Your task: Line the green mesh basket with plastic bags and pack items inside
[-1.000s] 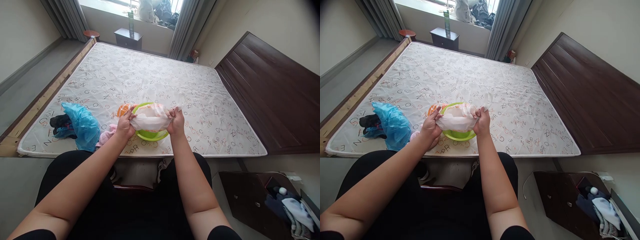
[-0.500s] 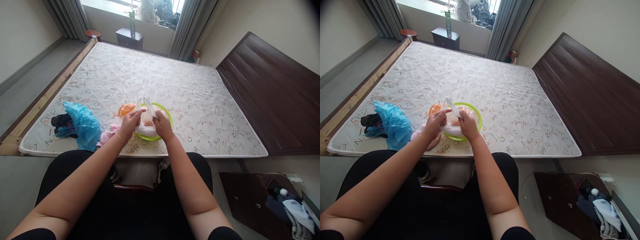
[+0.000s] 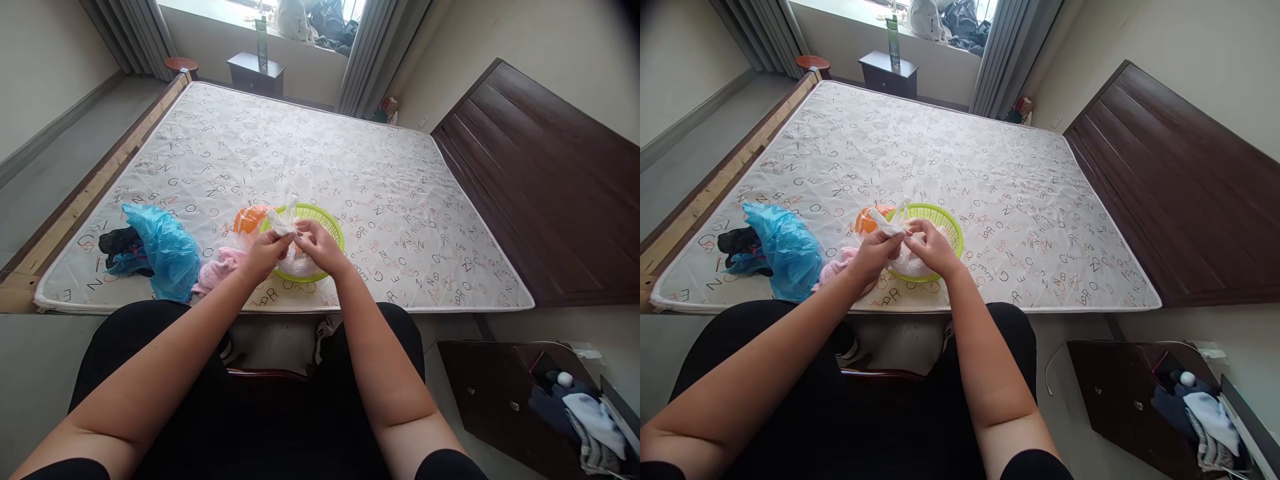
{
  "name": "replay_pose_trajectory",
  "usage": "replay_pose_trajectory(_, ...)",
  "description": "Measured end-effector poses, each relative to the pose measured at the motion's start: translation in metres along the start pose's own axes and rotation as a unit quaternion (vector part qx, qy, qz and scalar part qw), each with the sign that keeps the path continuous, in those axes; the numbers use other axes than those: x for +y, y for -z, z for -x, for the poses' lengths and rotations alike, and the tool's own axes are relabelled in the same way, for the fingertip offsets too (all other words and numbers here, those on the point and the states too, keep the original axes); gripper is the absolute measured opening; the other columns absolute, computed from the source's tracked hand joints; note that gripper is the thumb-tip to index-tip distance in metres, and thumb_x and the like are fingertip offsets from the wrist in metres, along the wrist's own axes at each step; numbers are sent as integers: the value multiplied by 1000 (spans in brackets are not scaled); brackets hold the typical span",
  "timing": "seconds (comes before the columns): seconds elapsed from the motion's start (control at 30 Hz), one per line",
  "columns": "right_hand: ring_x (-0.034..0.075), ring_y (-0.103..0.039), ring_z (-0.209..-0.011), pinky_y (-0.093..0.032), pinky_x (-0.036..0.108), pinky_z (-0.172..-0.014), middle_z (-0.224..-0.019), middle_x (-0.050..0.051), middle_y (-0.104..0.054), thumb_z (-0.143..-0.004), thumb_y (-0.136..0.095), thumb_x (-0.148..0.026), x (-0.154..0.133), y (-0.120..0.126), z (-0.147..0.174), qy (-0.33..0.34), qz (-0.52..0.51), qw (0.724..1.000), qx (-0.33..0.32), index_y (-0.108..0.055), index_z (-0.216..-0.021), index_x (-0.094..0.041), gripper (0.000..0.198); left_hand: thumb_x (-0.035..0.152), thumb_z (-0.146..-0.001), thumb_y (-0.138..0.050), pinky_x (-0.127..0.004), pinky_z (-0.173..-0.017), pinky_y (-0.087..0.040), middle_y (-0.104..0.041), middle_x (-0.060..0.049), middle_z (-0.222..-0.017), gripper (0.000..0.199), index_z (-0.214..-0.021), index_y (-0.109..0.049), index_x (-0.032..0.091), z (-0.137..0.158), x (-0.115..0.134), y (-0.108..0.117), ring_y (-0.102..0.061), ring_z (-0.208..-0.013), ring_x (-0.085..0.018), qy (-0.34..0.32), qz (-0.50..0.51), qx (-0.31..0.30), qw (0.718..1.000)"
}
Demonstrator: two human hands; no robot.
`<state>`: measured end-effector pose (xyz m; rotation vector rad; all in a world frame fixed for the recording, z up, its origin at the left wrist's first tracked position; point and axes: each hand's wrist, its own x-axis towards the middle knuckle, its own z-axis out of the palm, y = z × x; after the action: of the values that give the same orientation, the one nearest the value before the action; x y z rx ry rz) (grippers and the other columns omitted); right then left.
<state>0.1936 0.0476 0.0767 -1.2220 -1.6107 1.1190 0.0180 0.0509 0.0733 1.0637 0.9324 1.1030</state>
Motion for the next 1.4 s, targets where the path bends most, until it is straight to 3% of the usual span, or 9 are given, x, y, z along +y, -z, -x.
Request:
replay_pose_trajectory(0.17, 20, -68, -104, -59, 36, -89, -131, 7, -65, -84, -75, -51, -3, 7, 3, -36, -208, 977, -23, -56, -139, -31, 61, 51, -77, -85, -24, -48, -27, -46, 2, -52, 41, -69, -67, 16, 0, 10, 3, -37, -48, -8, 43, 13, -122, 991)
replay_pose_trajectory(0.33, 9, -54, -60, -50, 24, -58, -79, -4, -61, -78, -80, -55, 3, 7, -3, -88, -255, 960, 71, -66, -105, -24, 44, 50, -76, -87, -23, -47, -30, -55, 0, -56, 38, -81, -72, 15, 1, 11, 3, -41, -47, -8, 92, 24, -194, 976)
replay_pose_trajectory(0.5, 6, -46, -49, -44, 21, -50, -64, -8, -52, -76, -83, -52, 3, 15, -6, -72, -262, 949, 163, -59, -81, -23, 38, 44, -80, -85, -24, -48, -38, -73, -8, -74, 35, -90, -68, 15, 1, 2, -3, -51, -46, -9, 103, 66, -95, 988)
replay_pose_trajectory(0.67, 9, -62, -56, -52, 24, -56, -77, -1, -70, -81, -81, -47, -13, 26, 7, -74, -200, 977, 7, -63, -83, -21, 32, 43, -81, -84, -24, -44, -42, -69, -4, -64, 34, -90, -67, 15, -6, -4, -1, -55, -44, -12, 122, 90, -19, 988)
replay_pose_trajectory(0.87, 11, -63, -58, -53, 26, -54, -92, 3, -76, -85, -77, -44, -18, 18, 13, -102, -88, 983, -127, -74, -91, -22, 23, 40, -79, -86, -24, -49, -51, -62, 1, -57, 34, -83, -65, 14, -12, -4, 5, -57, -45, -11, 152, 179, -26, 972)
replay_pose_trajectory(1.0, 17, -70, -85, -59, 34, -76, -109, 2, -77, -91, -68, -30, -13, 11, 8, -27, 53, 994, -87, -80, -100, -28, 16, 32, -78, -88, -26, -54, -57, -72, -4, -75, 35, -96, -66, 13, -13, 0, 10, -65, -53, -12, 171, 220, -37, 960)
replay_pose_trajectory(1.13, 24, -65, -119, -51, 43, -104, -127, 1, -73, -91, -55, -14, -10, 8, 7, 34, 152, 982, -104, -81, -108, -33, 37, 30, -81, -86, -29, -57, -59, -73, -7, -78, 31, -98, -66, 12, -13, 3, 10, -69, -58, -16, 176, 212, -41, 961)
replay_pose_trajectory(1.27, 22, -67, -107, -53, 40, -97, -116, 0, -76, -85, -51, -7, -12, 16, 11, 8, 148, 982, -121, -81, -101, -31, 42, 33, -80, -85, -30, -59, -57, -73, -8, -72, 27, -91, -71, 12, -14, 3, 9, -69, -60, -19, 132, 88, -8, 987)
replay_pose_trajectory(1.4, 20, -65, -83, -53, 39, -86, -81, 0, -73, -85, -49, -11, -19, 29, 14, -6, 131, 990, 47, -74, -76, -26, 30, 29, -79, -84, -26, -62, -49, -74, -8, -73, 17, -82, -75, 14, -14, 3, 12, -66, -68, -19, 48, -88, -19, 995)
